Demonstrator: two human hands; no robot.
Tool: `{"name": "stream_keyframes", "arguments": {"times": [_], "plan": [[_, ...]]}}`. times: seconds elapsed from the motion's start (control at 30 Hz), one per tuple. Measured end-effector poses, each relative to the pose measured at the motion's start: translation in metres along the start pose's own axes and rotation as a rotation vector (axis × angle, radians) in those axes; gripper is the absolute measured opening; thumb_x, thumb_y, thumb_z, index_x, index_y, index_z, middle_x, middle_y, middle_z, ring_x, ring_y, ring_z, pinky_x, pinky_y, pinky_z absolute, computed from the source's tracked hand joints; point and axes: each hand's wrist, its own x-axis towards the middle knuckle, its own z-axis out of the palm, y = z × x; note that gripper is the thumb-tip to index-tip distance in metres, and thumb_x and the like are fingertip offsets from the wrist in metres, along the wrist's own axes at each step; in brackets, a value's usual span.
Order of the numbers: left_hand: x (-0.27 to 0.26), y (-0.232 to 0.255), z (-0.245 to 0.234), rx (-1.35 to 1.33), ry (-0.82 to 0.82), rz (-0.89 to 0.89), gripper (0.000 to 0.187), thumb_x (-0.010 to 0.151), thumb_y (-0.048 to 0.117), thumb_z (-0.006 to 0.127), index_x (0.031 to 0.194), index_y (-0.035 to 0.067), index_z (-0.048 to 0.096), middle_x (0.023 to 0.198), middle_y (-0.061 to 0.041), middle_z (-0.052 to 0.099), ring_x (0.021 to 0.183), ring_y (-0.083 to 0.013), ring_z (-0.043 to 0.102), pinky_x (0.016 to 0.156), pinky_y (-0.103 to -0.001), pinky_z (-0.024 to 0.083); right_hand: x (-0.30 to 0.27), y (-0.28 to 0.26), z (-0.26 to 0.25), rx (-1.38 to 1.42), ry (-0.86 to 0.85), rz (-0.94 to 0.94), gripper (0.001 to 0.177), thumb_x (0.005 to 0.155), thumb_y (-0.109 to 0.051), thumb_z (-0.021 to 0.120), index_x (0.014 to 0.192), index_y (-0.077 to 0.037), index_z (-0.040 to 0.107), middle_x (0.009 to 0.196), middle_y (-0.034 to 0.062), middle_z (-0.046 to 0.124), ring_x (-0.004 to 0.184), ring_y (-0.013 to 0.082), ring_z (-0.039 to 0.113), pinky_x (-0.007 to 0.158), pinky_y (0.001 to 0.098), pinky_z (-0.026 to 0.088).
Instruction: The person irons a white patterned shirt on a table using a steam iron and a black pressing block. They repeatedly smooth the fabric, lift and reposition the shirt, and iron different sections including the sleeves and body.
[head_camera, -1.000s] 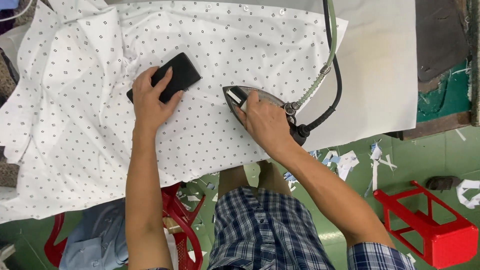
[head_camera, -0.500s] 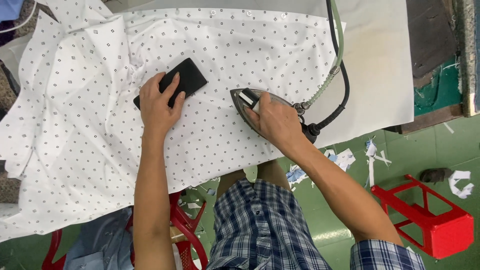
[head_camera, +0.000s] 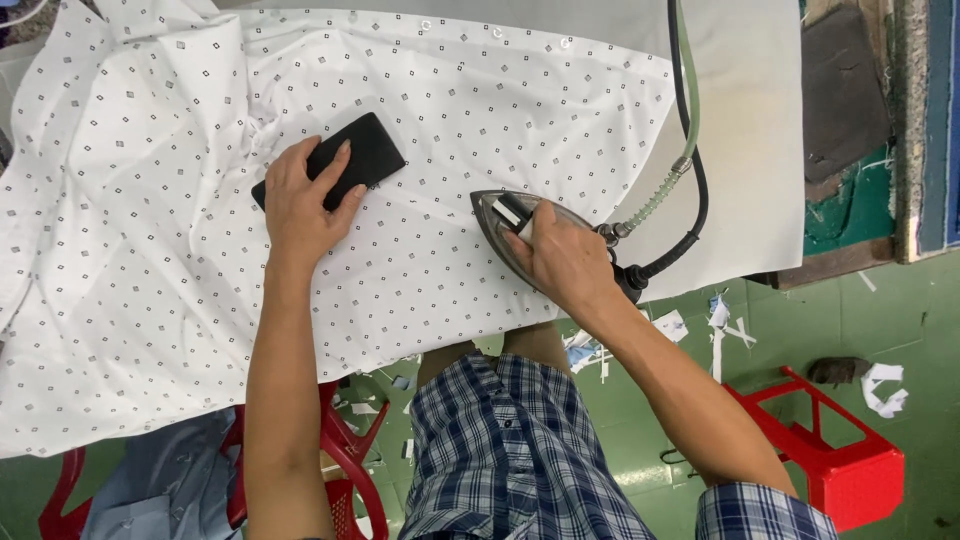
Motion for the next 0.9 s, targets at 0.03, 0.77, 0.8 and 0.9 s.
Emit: {"name": "stream_keyframes", "arguments": {"times": [0.03,0.77,0.8,0.9], "plan": [[0.000,0.000,-0.001,0.005,0.001,-0.003,0.048,0.099,0.044,0.070,0.145,0.030,0.062,0.140,-0.012,0.051,0.136,-0.0289,0.045,0.116,-0.048,0.027,-0.001,0.002,0.000,0.002,0.000,-0.005,0.043,0.103,-0.047,0.052,0.095,-0.004,0.054,0.067,0.0204,0.066,0.064,0.0390,0.074,0.056,0.0463,0.058],[0.001,0.126,0.053,-0.069,-0.290,0.472,0.066,0.079,0.037,0.083,0.140,0.035,0.058,0.138,-0.016,0.053,0.133,-0.0368,0.048,0.117,-0.055,0.031,-0.045,0.123,-0.012,0.077,0.011,0.237,0.058,0.102,-0.057,0.054,0.110,0.001,0.058,0.078,0.0272,0.070,0.072,0.0464,0.074,0.064,0.0562,0.057],[0.004,0.158,0.055,-0.102,-0.324,0.560,0.063,0.077,0.033,0.085,0.136,0.031,0.063,0.139,-0.017,0.054,0.133,-0.0368,0.048,0.117,-0.055,0.033,-0.047,0.143,-0.010,0.086,0.041,0.329,0.061,0.103,-0.057,0.055,0.114,0.002,0.056,0.080,0.0292,0.070,0.075,0.0494,0.073,0.067,0.0586,0.057],[-0.001,0.209,0.099,-0.153,-0.357,0.668,0.070,0.073,0.031,0.087,0.138,0.034,0.060,0.142,-0.014,0.054,0.136,-0.0330,0.049,0.121,-0.053,0.028,-0.037,0.210,-0.009,0.155,0.157,0.461,0.070,0.109,-0.062,0.056,0.121,0.007,0.052,0.083,0.0359,0.068,0.083,0.0572,0.070,0.070,0.0643,0.055]]}}
